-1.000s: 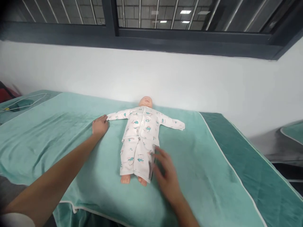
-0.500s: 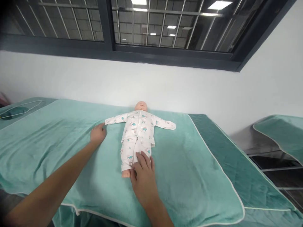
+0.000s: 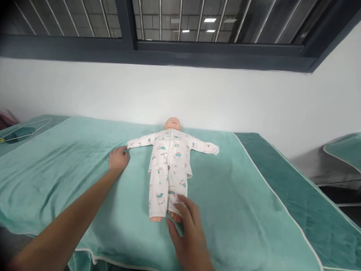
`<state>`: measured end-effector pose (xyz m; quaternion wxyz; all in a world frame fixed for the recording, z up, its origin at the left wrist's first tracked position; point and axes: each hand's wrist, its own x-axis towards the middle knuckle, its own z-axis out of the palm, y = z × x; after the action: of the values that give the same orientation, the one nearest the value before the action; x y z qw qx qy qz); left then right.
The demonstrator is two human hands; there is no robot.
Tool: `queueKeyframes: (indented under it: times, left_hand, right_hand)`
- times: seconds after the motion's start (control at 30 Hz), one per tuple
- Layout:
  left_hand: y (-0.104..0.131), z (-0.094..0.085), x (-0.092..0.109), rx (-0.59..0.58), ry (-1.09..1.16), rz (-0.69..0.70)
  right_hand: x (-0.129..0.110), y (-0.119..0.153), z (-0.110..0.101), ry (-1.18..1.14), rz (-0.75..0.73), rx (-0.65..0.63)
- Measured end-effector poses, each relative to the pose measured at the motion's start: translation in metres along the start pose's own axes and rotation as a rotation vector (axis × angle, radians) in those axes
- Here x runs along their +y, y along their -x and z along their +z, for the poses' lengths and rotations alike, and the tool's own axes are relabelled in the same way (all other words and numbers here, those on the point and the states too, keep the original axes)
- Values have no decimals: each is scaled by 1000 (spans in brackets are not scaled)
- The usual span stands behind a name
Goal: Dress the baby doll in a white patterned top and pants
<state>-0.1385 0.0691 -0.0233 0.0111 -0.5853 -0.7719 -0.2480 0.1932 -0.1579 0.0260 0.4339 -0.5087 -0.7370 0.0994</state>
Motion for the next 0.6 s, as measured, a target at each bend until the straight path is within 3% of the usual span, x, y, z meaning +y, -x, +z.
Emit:
queueKeyframes:
  times: [0.07, 0.17, 0.37, 0.6]
  left_hand:
    - [0, 1, -1, -3, -5, 4]
    - [0, 0, 0, -8, -5, 6]
    - [2, -3, 3, -2, 3, -6]
    - [2, -4, 4, 4, 3, -18]
  right_hand:
    - [15, 8, 1, 15, 63, 48]
    - [28, 13, -1, -2, 164, -77]
    - [19, -1, -22, -56, 316, -251]
    - [15, -4, -47, -340, 304, -196]
